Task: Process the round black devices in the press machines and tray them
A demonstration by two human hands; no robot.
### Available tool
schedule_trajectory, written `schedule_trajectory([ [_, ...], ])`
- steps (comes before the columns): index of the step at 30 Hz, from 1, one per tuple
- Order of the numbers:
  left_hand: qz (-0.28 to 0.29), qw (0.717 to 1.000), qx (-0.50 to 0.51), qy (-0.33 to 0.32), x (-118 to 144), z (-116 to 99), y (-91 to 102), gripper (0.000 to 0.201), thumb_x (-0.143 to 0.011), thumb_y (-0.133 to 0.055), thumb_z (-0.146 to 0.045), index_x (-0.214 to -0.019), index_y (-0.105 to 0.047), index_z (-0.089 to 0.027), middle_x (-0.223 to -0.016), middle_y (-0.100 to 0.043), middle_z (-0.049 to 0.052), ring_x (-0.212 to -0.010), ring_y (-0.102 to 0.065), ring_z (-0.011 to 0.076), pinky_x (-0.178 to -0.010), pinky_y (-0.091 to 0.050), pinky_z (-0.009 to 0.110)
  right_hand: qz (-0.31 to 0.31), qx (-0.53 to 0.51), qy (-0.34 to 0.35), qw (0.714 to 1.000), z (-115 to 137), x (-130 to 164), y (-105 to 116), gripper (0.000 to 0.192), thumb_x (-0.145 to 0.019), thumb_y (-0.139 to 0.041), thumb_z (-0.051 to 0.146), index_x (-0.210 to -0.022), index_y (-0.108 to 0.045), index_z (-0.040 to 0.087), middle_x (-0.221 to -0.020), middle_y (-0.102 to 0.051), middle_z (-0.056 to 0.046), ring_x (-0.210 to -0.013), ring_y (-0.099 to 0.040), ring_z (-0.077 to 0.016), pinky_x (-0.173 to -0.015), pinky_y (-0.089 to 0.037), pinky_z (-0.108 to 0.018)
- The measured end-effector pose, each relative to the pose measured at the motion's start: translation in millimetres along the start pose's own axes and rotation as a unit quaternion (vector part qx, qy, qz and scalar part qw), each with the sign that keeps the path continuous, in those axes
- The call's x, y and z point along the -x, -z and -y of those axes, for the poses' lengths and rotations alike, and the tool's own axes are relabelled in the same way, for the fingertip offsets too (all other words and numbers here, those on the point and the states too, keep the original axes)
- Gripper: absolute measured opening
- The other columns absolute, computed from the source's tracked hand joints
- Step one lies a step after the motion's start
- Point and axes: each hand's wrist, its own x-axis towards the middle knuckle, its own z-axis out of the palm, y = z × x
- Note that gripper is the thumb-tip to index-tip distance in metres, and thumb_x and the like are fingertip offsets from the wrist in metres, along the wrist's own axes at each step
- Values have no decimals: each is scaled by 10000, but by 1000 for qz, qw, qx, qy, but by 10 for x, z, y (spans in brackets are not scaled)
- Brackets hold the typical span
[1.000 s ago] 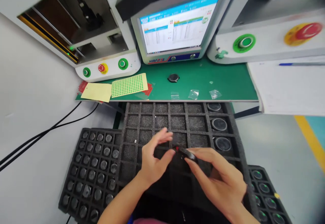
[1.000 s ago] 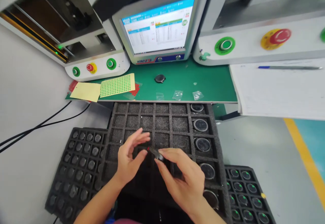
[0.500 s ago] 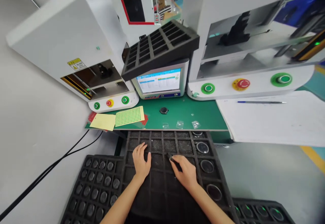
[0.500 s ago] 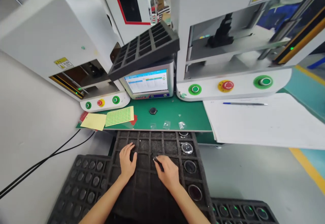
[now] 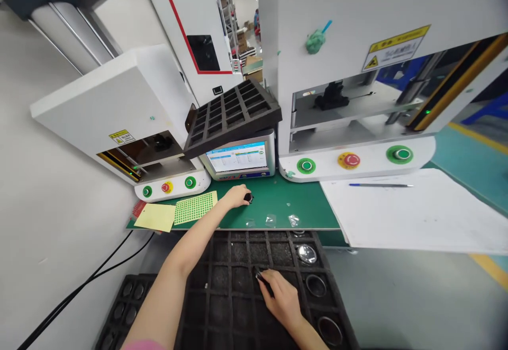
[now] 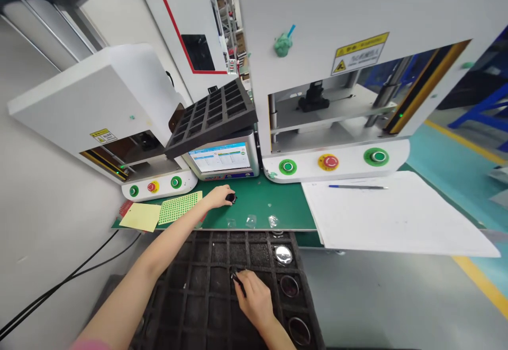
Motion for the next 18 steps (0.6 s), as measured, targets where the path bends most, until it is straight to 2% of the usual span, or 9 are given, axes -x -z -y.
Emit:
schedule_trajectory([
  [5,18,999,-28,28,-38,-18,-30,303,-897,-627,-338,-1127,-617,-140,-1184,-620,93,-1058,-611,223,-921,-520,450,7,7,4,1000,-42,60,-43,161,-905,-511,114,-938,-638,207,-780,-696,-37,-695,-696,-168,-639,-594,-256],
  [8,15,999,-26,38,-5,-52,-29,308,-901,-622,-338,-1144,-612,-148,-1208,-611,95,-1076,-606,225,-924,-521,447,3,9,-2,1000,-73,126,-96,128,-925,-525,185,-906,-650,201,-772,-702,-33,-692,-698,-155,-649,-590,-239],
  [11,-2,999,-14,44,64,-95,-51,297,-905,-618,-332,-1140,-614,-150,-1201,-617,93,-1066,-612,220,-916,-528,438,-3,18,-19,1000,-93,166,-137,178,-937,-527,286,-861,-663,200,-803,-721,-50,-731,-713,-166,-682,-600,-250],
  [14,-45,998,15,52,188,-124,-116,303,-907,-615,-339,-1141,-615,-146,-1180,-629,93,-1051,-621,217,-911,-532,440,-6,35,-48,998,-96,158,-125,267,-943,-512,395,-858,-663,193,-846,-736,-72,-758,-725,-190,-686,-612,-275],
  [18,-148,983,69,77,482,-18,-306,402,-932,-567,-377,-1270,-552,-160,-1305,-576,116,-1172,-573,250,-983,-490,483,6,48,-95,994,-101,116,-54,337,-937,-509,475,-862,-656,181,-786,-731,-62,-684,-718,-189,-624,-611,-268],
])
